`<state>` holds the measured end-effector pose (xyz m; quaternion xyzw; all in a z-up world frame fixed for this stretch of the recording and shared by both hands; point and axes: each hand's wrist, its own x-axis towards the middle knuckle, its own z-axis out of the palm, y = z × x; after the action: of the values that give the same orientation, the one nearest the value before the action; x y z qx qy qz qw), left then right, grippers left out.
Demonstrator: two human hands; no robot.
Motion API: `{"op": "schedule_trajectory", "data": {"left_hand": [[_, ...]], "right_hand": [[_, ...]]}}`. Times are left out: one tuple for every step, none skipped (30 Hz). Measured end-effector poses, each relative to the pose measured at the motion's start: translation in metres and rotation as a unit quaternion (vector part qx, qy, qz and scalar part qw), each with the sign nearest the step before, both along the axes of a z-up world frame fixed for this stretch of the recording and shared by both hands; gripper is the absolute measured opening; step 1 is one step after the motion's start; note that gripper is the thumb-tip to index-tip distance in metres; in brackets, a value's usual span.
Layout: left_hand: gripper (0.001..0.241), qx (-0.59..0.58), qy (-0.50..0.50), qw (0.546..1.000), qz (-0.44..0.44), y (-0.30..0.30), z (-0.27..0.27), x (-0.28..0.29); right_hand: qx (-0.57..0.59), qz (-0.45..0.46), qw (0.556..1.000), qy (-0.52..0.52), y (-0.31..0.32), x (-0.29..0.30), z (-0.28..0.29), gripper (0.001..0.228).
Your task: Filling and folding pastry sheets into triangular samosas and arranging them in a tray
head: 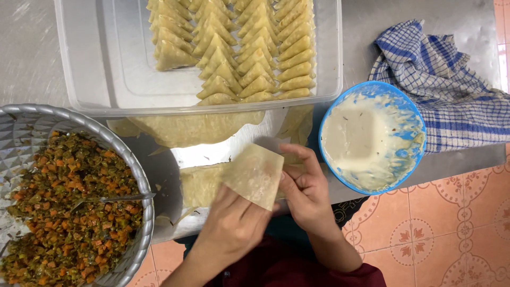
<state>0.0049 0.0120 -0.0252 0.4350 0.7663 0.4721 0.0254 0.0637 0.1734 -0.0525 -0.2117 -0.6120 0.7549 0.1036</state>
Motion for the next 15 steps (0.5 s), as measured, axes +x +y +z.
{"op": "schedule_trajectory", "data": {"left_hand": [[0.012, -0.035, 0.074, 0.996, 0.025, -0.005, -0.003, -0.003], [0.012, -0.070, 0.148, 0.985, 0.049, -0.009, -0.007, -0.007], [0.012, -0.070, 0.148, 0.985, 0.049, -0.010, -0.006, -0.009], [0.024, -0.031, 0.127, 0.989, 0.074, -0.011, -0.006, -0.010], [0.039, 0.007, 0.105, 0.990, 0.099, -0.011, -0.006, -0.011], [0.039, 0.006, 0.102, 0.990, 0.098, -0.008, -0.009, -0.007], [0.042, -0.011, 0.138, 0.986, 0.098, -0.005, -0.012, -0.002], [0.048, -0.027, 0.176, 0.979, 0.100, -0.001, -0.016, 0.000], [0.048, -0.026, 0.177, 0.979, 0.100, -0.001, -0.017, 0.002], [0.047, -0.003, 0.113, 0.985, 0.128, -0.001, -0.018, 0.004], [0.050, 0.021, 0.047, 0.987, 0.155, -0.002, -0.019, 0.006], [0.050, 0.020, 0.047, 0.986, 0.157, -0.003, -0.018, 0.006], [0.031, 0.018, -0.035, 0.978, 0.205, -0.004, -0.018, 0.006], [0.024, 0.016, -0.116, 0.961, 0.250, -0.005, -0.017, 0.005], [0.024, 0.016, -0.116, 0.961, 0.250, -0.005, -0.018, 0.006]], "right_hand": [[0.004, 0.039, 0.999, 0.001, 0.004, 0.001, 0.000, 0.009], [0.008, 0.079, 0.997, 0.004, 0.009, 0.001, 0.001, 0.043], [0.008, 0.078, 0.997, 0.004, 0.013, 0.006, 0.001, 0.043], [-0.146, 0.127, 0.981, 0.023, 0.018, 0.012, 0.001, 0.019], [-0.297, 0.171, 0.938, 0.040, 0.024, 0.018, 0.002, 0.071], [-0.298, 0.170, 0.939, 0.037, 0.017, 0.016, 0.003, 0.071], [-0.253, 0.159, 0.952, 0.061, 0.011, 0.014, 0.004, 0.069], [-0.205, 0.150, 0.963, 0.087, 0.006, 0.010, 0.004, 0.068], [-0.204, 0.150, 0.963, 0.088, 0.002, 0.011, 0.003, 0.068], [-0.180, 0.119, 0.972, 0.088, -0.001, 0.013, 0.001, 0.070], [-0.156, 0.089, 0.980, 0.088, -0.005, 0.014, 0.000, 0.074], [-0.156, 0.090, 0.980, 0.087, -0.006, 0.016, -0.003, 0.074], [-0.041, 0.066, 0.995, 0.063, -0.007, 0.018, -0.005, 0.073], [0.075, 0.038, 0.996, 0.039, -0.008, 0.019, -0.008, 0.073], [0.075, 0.038, 0.996, 0.040, -0.007, 0.017, -0.007, 0.073]]}}
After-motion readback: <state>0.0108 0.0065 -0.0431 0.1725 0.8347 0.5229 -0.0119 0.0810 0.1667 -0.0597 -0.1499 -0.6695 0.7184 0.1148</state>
